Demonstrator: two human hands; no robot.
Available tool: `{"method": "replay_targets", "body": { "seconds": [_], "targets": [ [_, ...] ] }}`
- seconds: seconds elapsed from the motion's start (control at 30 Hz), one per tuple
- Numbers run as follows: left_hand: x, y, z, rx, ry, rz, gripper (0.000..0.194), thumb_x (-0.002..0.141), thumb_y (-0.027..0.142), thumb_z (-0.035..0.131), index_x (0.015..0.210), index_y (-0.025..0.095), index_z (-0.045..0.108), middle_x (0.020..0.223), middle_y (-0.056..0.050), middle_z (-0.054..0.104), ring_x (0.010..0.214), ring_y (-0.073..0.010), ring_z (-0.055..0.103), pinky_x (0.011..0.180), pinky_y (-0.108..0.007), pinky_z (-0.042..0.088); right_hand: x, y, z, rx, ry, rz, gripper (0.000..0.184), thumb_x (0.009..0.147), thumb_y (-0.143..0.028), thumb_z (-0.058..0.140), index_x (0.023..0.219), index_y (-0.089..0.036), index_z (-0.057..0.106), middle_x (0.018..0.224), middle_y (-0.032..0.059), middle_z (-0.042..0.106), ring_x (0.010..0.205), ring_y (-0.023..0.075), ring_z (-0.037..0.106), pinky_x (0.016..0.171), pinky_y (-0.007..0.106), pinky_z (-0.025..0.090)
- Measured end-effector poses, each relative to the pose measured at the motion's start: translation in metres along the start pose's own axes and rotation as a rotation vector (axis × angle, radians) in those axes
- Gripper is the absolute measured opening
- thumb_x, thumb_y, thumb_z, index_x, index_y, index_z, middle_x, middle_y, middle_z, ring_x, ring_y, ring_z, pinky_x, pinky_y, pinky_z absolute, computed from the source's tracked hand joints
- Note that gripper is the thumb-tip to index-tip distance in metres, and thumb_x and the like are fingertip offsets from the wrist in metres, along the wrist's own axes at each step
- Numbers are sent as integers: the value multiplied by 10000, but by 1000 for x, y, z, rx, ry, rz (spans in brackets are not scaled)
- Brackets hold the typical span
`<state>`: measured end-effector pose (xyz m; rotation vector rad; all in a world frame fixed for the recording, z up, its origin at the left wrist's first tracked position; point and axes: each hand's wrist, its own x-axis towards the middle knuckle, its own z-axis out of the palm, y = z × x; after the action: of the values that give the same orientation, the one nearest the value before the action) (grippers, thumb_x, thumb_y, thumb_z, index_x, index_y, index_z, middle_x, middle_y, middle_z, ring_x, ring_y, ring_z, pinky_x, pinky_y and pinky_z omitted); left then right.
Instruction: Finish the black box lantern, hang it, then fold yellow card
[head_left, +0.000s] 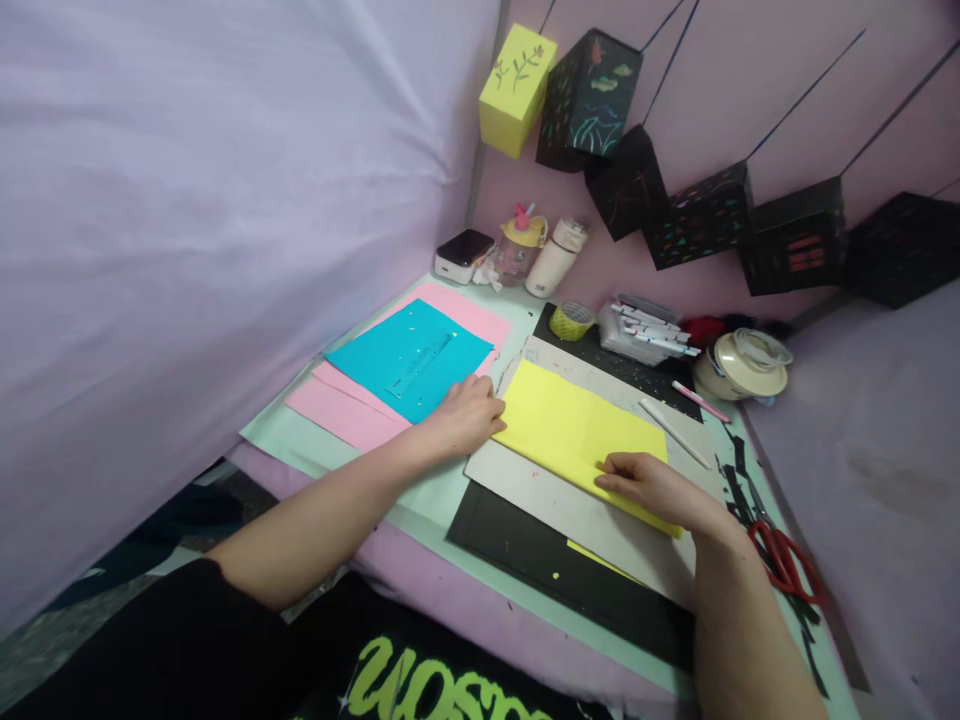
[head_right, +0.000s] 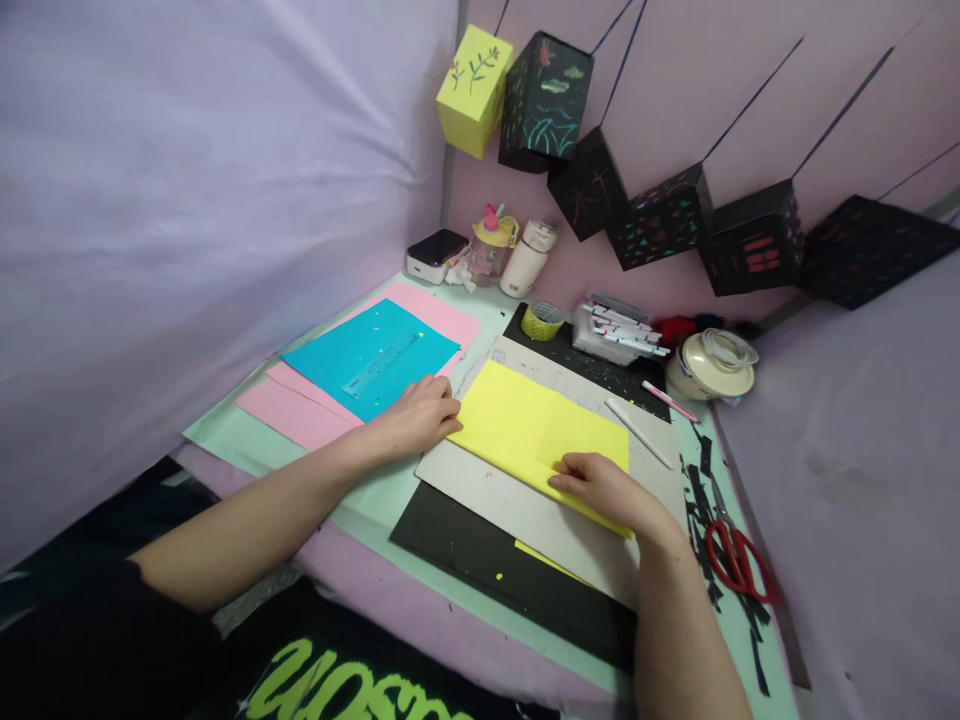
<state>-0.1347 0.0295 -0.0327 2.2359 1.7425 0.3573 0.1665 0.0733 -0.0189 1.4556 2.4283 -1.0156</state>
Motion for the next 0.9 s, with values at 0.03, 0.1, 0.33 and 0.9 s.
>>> {"method": "replay_targets", "body": {
  "seconds": [0.03,0.1,0.33,0.9],
  "targets": [
    [0,1,1,22,12,1,237,895,290,483,797,164,658,1002,-103,518,991,-272,451,825,-395,356,0,-1,0,-13,2,4,342,827,-504,520,681,-194,526,666,-5,526,611,142,428,550,272,324],
    [-1,2,3,58,34,4,239,900,291,484,799,162,658,1007,-108,519,995,-280,447,812,-398,349,0,-3,0,-34,9,17,328,818,-489,527,677,-194,532,660,-3,534,606,141,426,547,274,318],
    [0,0,3,137,46,3,240,919,311,495,850,145,653,1000,-125,547,999,-299,471,797,-404,363,-1,-4,3,-42,70,62,278,773,-447,571,658,-195,554,657,10,567,613,151,448,550,282,322],
    [-35,78,57,127,8,205,880,785,811,351,1496,296,291,1606,-89,146,1468,-370,7,1105,-674,-2,-2,3,10,-77,69,42,341,818,-494,522,671,-186,528,647,-12,544,612,137,427,557,264,309]
  ]
}}
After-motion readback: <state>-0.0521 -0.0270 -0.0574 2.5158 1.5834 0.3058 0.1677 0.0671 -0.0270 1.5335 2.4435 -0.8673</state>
